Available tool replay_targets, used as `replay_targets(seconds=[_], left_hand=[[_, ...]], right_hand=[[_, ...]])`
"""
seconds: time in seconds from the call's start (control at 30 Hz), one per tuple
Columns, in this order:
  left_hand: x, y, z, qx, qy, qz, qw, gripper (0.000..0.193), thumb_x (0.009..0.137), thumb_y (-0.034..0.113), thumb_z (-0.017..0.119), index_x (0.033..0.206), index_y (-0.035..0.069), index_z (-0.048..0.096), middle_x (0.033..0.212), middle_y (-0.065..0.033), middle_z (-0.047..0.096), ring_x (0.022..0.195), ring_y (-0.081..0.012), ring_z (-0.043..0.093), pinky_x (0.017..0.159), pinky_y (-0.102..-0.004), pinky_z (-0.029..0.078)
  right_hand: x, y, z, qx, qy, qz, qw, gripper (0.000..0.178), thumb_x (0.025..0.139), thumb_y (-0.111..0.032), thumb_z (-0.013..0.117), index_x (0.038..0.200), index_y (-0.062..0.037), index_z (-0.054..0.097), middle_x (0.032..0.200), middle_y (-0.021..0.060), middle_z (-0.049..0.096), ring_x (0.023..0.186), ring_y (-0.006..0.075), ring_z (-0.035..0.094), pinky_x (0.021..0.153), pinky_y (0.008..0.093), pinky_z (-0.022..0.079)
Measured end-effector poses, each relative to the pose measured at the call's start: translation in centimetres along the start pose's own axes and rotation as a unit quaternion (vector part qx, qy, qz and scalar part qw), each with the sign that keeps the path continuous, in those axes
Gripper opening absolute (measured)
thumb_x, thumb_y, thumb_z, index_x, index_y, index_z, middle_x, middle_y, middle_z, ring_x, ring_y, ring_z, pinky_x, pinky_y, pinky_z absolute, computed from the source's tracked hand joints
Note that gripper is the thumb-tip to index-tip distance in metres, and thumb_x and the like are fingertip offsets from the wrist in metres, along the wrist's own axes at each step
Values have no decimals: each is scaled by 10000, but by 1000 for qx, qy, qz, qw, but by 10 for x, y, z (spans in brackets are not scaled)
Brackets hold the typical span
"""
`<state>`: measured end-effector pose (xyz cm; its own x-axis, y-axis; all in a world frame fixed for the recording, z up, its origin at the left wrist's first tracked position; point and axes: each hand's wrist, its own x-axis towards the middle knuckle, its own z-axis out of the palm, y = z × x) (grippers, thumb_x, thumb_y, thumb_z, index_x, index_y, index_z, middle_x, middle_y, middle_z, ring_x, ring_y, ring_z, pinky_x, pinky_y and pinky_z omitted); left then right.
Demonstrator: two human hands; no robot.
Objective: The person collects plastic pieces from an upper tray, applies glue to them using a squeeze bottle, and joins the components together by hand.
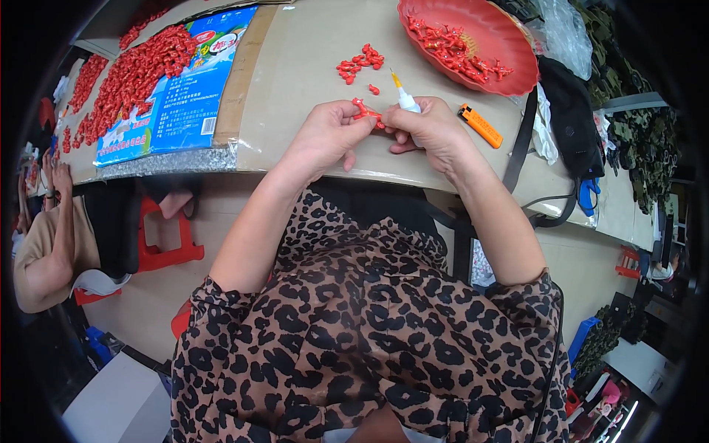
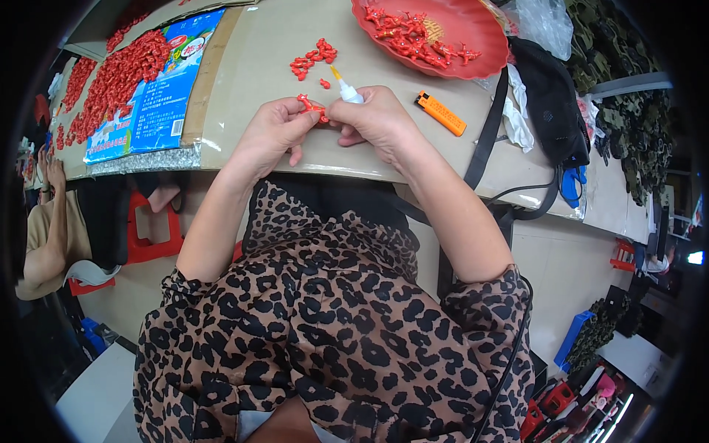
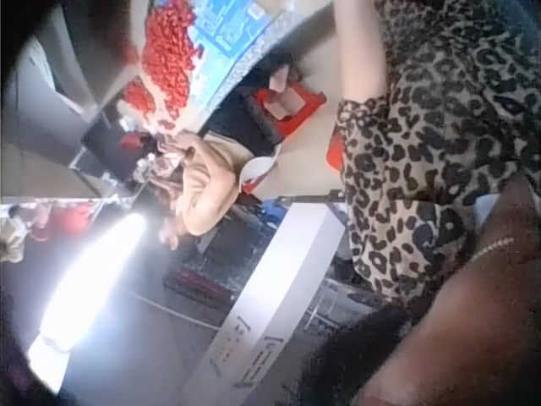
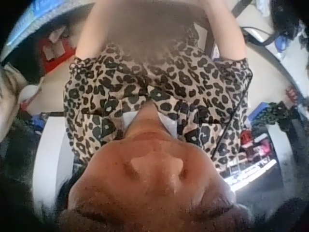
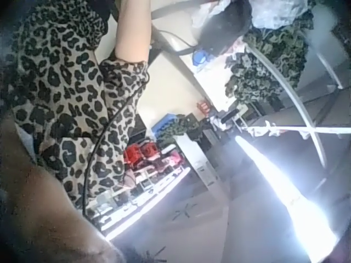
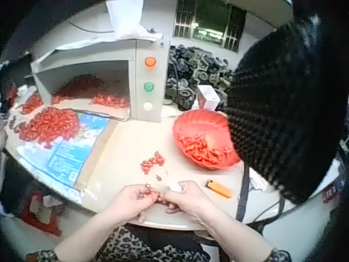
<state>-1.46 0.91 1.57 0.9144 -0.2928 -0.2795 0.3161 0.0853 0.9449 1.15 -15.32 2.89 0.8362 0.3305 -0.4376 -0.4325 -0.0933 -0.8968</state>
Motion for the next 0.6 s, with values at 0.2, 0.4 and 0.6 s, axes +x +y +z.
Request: replay_targets(seconds=[0.2,0.4,0.6], left_hand=[[2,-5,0,10,18,1,1000,187,820,147,510,879,-28,541,811,-64,573,432,-31,414,349,-160,324],[2,-5,2,4,31,-1,1000,140,769,117,530,819,-14,535,671,-40,548,404,-43,412,336,-180,323],[1,-5,2,33,33,-8,999,179,818,151,509,886,-13,536,783,-53,575,393,-29,391,341,-159,306]], right_hand=[[3,-1,2,-1,9,13,1000,129,721,-134,598,766,-14,576,668,23,554,519,52,484,526,219,483],[1,-1,3,-6,9,9,1000,131,723,-137,590,768,-15,573,670,26,550,528,55,490,537,218,480],[1,-2,3,-12,6,7,1000,134,723,-144,588,765,-17,572,671,24,546,531,58,488,539,219,478]])
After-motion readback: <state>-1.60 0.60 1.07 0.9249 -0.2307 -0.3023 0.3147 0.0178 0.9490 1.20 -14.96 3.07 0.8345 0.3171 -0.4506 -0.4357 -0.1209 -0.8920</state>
